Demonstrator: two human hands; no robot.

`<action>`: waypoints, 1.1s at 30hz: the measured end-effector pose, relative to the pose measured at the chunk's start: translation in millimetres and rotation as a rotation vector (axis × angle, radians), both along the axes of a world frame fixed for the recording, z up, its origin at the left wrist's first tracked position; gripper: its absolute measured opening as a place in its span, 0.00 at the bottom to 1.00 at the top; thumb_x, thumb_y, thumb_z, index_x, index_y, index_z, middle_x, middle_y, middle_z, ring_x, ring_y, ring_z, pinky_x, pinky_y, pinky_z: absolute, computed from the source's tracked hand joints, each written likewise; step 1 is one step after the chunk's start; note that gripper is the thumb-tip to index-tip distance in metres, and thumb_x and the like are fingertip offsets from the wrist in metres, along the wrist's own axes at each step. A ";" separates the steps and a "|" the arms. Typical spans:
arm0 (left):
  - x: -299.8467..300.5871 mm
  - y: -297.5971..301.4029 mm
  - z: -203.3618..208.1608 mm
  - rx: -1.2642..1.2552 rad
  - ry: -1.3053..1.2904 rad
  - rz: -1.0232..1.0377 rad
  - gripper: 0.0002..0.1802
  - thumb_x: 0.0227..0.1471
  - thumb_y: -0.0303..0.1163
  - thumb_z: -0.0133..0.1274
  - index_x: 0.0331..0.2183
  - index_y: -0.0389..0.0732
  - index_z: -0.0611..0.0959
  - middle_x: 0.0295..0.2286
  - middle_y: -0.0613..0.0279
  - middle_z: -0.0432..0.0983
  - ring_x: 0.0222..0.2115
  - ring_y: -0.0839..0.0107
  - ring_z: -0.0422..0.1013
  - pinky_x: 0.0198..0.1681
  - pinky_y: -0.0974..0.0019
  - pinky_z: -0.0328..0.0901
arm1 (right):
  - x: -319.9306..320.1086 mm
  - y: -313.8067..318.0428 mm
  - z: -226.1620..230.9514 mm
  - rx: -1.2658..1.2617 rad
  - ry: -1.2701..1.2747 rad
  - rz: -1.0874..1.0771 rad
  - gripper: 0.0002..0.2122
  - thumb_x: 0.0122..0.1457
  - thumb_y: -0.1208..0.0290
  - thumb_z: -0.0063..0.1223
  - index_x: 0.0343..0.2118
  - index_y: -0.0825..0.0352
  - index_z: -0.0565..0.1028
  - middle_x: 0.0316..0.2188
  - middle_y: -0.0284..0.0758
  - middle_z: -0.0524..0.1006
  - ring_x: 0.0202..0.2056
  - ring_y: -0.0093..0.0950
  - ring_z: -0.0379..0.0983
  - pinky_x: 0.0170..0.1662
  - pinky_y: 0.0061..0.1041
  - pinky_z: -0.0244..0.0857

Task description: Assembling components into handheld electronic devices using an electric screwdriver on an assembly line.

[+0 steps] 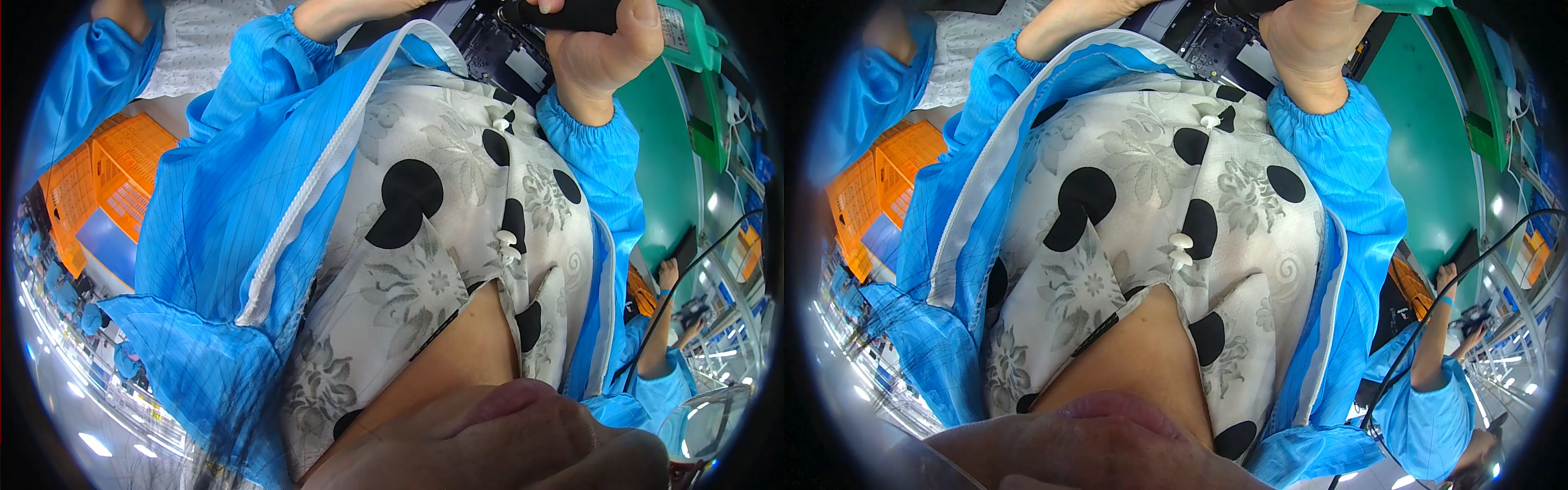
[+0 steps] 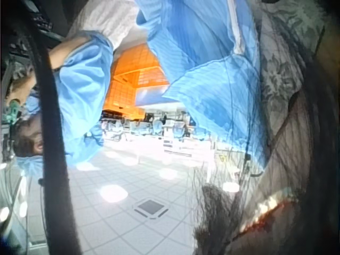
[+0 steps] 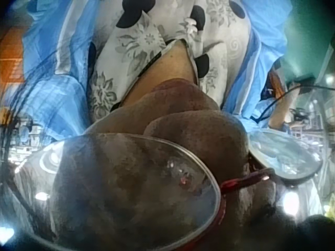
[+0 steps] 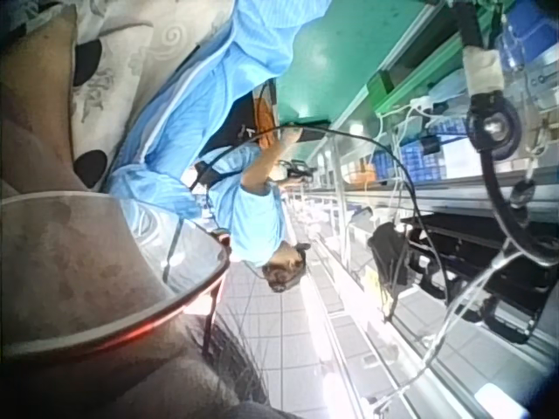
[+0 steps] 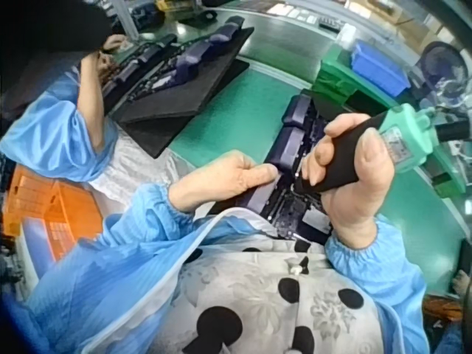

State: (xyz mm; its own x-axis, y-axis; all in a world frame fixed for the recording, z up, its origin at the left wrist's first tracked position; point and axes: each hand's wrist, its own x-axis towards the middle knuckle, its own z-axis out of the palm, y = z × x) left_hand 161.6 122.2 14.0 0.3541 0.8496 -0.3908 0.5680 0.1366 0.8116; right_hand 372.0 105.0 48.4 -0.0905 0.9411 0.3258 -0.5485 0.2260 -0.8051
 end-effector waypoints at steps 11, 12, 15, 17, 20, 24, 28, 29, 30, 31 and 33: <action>2.9 -3.0 4.5 -0.129 -0.015 0.035 0.32 0.63 0.53 0.54 0.22 0.32 0.83 0.17 0.69 0.71 0.19 0.76 0.65 0.24 0.66 0.62 | -3.2 9.7 -17.7 0.071 -0.106 0.206 0.27 0.56 0.47 0.67 0.38 0.70 0.71 0.24 0.35 0.73 0.21 0.25 0.70 0.26 0.25 0.67; 5.2 -1.9 5.4 -0.128 -0.019 0.025 0.32 0.62 0.53 0.54 0.22 0.32 0.83 0.16 0.69 0.71 0.19 0.76 0.65 0.24 0.66 0.62 | -1.5 7.9 -13.3 0.072 -0.112 0.196 0.27 0.56 0.47 0.67 0.38 0.70 0.71 0.24 0.35 0.73 0.21 0.25 0.70 0.26 0.25 0.67; 8.4 0.5 3.5 -0.109 -0.017 -0.002 0.32 0.62 0.53 0.54 0.21 0.32 0.83 0.16 0.69 0.71 0.19 0.76 0.65 0.24 0.65 0.62 | -3.4 13.5 -6.9 0.103 -0.033 0.141 0.21 0.62 0.52 0.57 0.40 0.70 0.71 0.24 0.36 0.73 0.20 0.25 0.69 0.25 0.26 0.67; 7.4 -1.9 3.6 -0.110 -0.018 -0.001 0.32 0.62 0.53 0.54 0.21 0.32 0.83 0.16 0.69 0.70 0.19 0.76 0.65 0.24 0.65 0.62 | 1.9 6.7 -9.3 0.054 -0.008 0.132 0.22 0.62 0.52 0.57 0.41 0.70 0.71 0.24 0.36 0.73 0.19 0.25 0.69 0.25 0.26 0.67; 10.8 -0.2 7.3 -0.108 -0.019 -0.017 0.32 0.62 0.53 0.55 0.21 0.32 0.83 0.16 0.69 0.70 0.19 0.76 0.65 0.24 0.65 0.62 | 7.6 12.4 -19.2 0.143 -0.034 0.124 0.23 0.63 0.51 0.57 0.43 0.72 0.72 0.25 0.36 0.73 0.20 0.25 0.69 0.25 0.26 0.67; 9.4 -5.7 7.6 -0.103 -0.071 0.031 0.33 0.62 0.54 0.55 0.22 0.31 0.83 0.16 0.68 0.71 0.19 0.76 0.66 0.24 0.64 0.62 | 4.4 5.0 -2.3 0.029 -0.015 0.087 0.27 0.63 0.47 0.54 0.46 0.73 0.72 0.25 0.37 0.74 0.20 0.26 0.70 0.26 0.27 0.68; 6.3 -3.1 10.3 -0.138 -0.006 -0.051 0.33 0.62 0.55 0.55 0.23 0.31 0.84 0.16 0.66 0.71 0.20 0.75 0.66 0.25 0.63 0.62 | 20.7 -0.5 -0.4 0.243 -0.088 -0.046 0.31 0.63 0.40 0.51 0.50 0.71 0.72 0.27 0.35 0.76 0.21 0.26 0.71 0.29 0.29 0.69; 5.7 -2.9 4.5 -0.054 -0.009 -0.071 0.34 0.62 0.56 0.54 0.24 0.31 0.84 0.16 0.65 0.71 0.20 0.75 0.66 0.25 0.63 0.62 | 28.5 2.4 -1.3 0.288 -0.081 -0.036 0.31 0.63 0.40 0.50 0.50 0.70 0.73 0.27 0.35 0.76 0.21 0.27 0.71 0.29 0.29 0.69; 5.4 -2.1 0.2 0.028 -0.012 -0.094 0.34 0.62 0.56 0.54 0.24 0.31 0.85 0.16 0.65 0.71 0.21 0.74 0.66 0.26 0.62 0.63 | 36.8 6.0 -1.8 0.331 -0.073 -0.030 0.31 0.63 0.39 0.49 0.50 0.69 0.73 0.27 0.34 0.76 0.21 0.27 0.71 0.30 0.30 0.69; 5.7 0.6 3.4 -0.001 0.048 -0.092 0.34 0.62 0.57 0.54 0.25 0.31 0.85 0.16 0.64 0.72 0.21 0.73 0.67 0.27 0.61 0.64 | 48.2 10.3 -0.8 0.331 -0.080 -0.036 0.31 0.63 0.39 0.49 0.50 0.69 0.73 0.27 0.34 0.76 0.21 0.27 0.71 0.30 0.30 0.69; 3.8 1.5 2.1 -0.027 0.033 -0.087 0.34 0.62 0.57 0.54 0.25 0.31 0.85 0.17 0.64 0.73 0.21 0.73 0.67 0.27 0.61 0.64 | 71.7 25.4 3.2 0.377 -0.117 0.094 0.33 0.60 0.36 0.47 0.47 0.68 0.77 0.27 0.38 0.76 0.25 0.32 0.71 0.33 0.39 0.67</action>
State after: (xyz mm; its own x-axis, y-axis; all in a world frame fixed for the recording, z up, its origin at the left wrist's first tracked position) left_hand 165.4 123.6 16.1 0.4126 0.8055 -0.4255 0.6049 0.1070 0.7891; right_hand 443.7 130.4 51.6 -0.2275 0.7436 0.6287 -0.4903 0.4704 -0.7337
